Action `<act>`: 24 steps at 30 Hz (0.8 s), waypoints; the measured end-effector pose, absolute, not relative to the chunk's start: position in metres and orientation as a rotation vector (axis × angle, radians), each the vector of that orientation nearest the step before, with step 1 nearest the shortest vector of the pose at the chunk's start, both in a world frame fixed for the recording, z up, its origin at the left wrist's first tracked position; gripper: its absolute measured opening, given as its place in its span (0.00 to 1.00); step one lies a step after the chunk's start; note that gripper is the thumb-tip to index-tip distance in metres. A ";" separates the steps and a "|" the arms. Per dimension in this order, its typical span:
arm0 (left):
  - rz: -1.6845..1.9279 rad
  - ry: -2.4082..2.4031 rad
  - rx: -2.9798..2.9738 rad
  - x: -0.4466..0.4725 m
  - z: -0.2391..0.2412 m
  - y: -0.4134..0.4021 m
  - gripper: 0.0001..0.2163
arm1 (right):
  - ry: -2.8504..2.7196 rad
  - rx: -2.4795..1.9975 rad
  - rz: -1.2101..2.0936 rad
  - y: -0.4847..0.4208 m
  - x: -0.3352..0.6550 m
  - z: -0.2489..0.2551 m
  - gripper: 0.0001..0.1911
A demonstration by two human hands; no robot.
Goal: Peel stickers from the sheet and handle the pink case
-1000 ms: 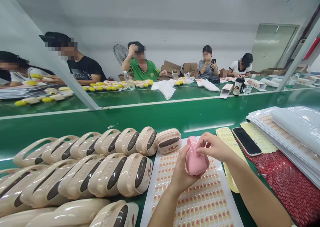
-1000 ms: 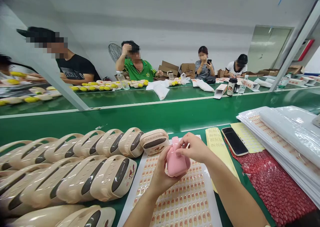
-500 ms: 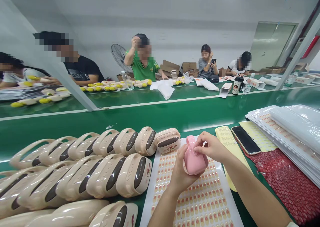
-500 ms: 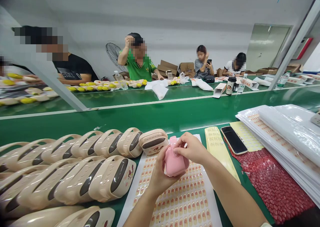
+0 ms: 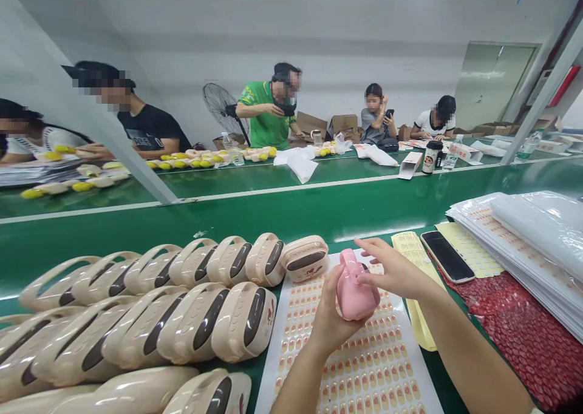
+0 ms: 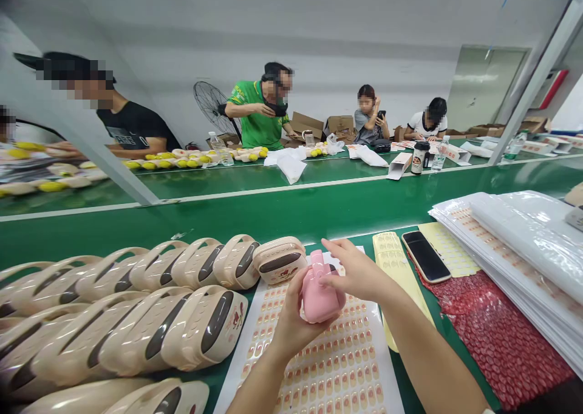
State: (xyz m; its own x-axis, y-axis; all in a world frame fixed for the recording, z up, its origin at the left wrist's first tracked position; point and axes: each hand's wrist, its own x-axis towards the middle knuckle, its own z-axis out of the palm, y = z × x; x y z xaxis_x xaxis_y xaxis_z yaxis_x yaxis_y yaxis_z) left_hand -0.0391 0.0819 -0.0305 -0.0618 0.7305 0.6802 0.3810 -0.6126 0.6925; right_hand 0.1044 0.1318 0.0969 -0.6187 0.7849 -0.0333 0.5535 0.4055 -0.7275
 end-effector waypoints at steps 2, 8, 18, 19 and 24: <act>1.714 1.166 1.950 -0.037 -0.030 0.080 0.41 | -2.389 -1.124 1.144 0.137 0.103 0.093 0.41; 1.774 1.077 2.016 -0.035 -0.025 0.075 0.41 | -2.199 -0.980 1.620 0.150 0.100 0.083 0.43; 1.766 0.999 1.821 -0.028 -0.037 0.075 0.45 | -2.143 -1.169 1.409 0.148 0.090 0.078 0.22; 1.743 0.952 1.715 -0.027 -0.036 0.076 0.46 | -2.139 -1.195 1.357 0.150 0.090 0.078 0.19; 1.495 0.483 1.002 -0.034 -0.028 0.079 0.54 | -2.234 -1.282 1.260 0.158 0.101 0.083 0.24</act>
